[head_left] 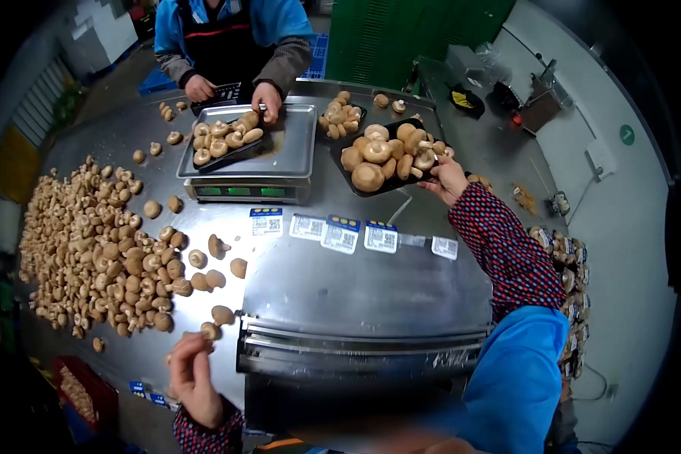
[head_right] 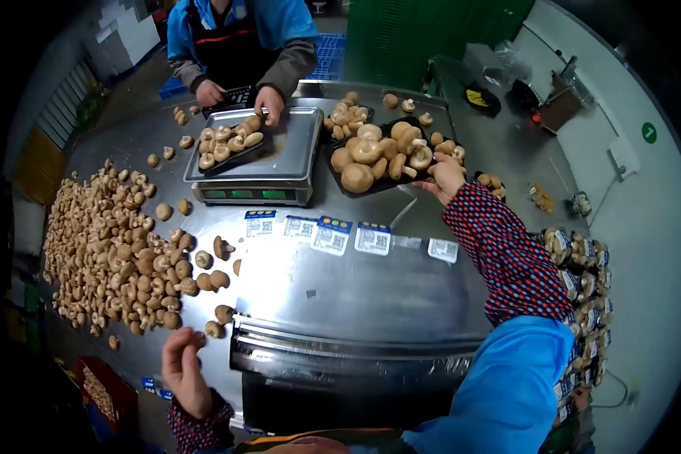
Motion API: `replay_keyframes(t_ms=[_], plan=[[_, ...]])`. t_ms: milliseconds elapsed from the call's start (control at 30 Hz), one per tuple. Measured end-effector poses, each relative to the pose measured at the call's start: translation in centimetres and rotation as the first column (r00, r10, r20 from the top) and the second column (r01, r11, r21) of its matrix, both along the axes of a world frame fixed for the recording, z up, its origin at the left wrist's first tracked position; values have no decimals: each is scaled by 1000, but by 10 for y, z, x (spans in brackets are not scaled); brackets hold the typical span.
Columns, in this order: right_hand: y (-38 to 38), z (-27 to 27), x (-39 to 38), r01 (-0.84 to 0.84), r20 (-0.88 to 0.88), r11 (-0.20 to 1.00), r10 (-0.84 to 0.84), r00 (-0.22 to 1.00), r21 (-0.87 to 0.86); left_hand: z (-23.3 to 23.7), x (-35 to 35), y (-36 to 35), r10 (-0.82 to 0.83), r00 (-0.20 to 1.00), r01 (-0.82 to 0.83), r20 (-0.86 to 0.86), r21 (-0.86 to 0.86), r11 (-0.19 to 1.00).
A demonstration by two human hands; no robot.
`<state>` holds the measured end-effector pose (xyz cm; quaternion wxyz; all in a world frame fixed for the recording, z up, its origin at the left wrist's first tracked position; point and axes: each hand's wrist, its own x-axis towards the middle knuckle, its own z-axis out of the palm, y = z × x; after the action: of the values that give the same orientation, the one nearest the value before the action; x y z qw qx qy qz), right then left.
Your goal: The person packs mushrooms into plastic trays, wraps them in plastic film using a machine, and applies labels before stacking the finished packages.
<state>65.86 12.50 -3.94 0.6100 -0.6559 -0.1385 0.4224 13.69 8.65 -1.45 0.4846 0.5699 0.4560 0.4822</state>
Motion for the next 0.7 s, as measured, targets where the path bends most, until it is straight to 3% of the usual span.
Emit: replay_keyframes(t_ms=[67,167,300,367,433,467,500,533,567,633,700], plan=[[-47,34,-37,-29,-39,1000,29,999,-5,11,10,-8,-142,990,142,21,19,990],[-117,41,-88,3,-191,999,-13,981,-54,25,34,-19,-440,896,443,-53,55,895],[-184,21,-142,38,-349,994,-72,934,-102,30,65,-39,-565,782,618,-264,208,758],[-207,-7,-149,6,-396,999,-24,918,-45,17,70,-46,-598,748,655,-286,175,735],[-221,-1,-159,4,-107,981,-25,994,-194,-1,69,-49,-560,742,662,-369,271,699],[-232,-3,-151,-99,89,943,134,987,-317,-7,65,-52,-496,751,643,-436,313,699],[-242,5,-150,-165,277,889,303,912,-428,-11,60,-55,-422,757,625,-498,364,691],[-260,-6,-145,-104,623,917,341,704,-386,-12,53,-59,-321,743,600,-588,371,709],[-283,-16,-144,-59,869,947,314,383,-316,-15,45,-64,-128,699,547,-704,410,730],[-324,-9,-154,25,962,962,272,-25,-271,-24,34,-67,151,528,508,-835,454,732],[-345,-7,-179,326,917,862,398,35,-387,-28,32,-66,189,370,541,-909,377,752]])
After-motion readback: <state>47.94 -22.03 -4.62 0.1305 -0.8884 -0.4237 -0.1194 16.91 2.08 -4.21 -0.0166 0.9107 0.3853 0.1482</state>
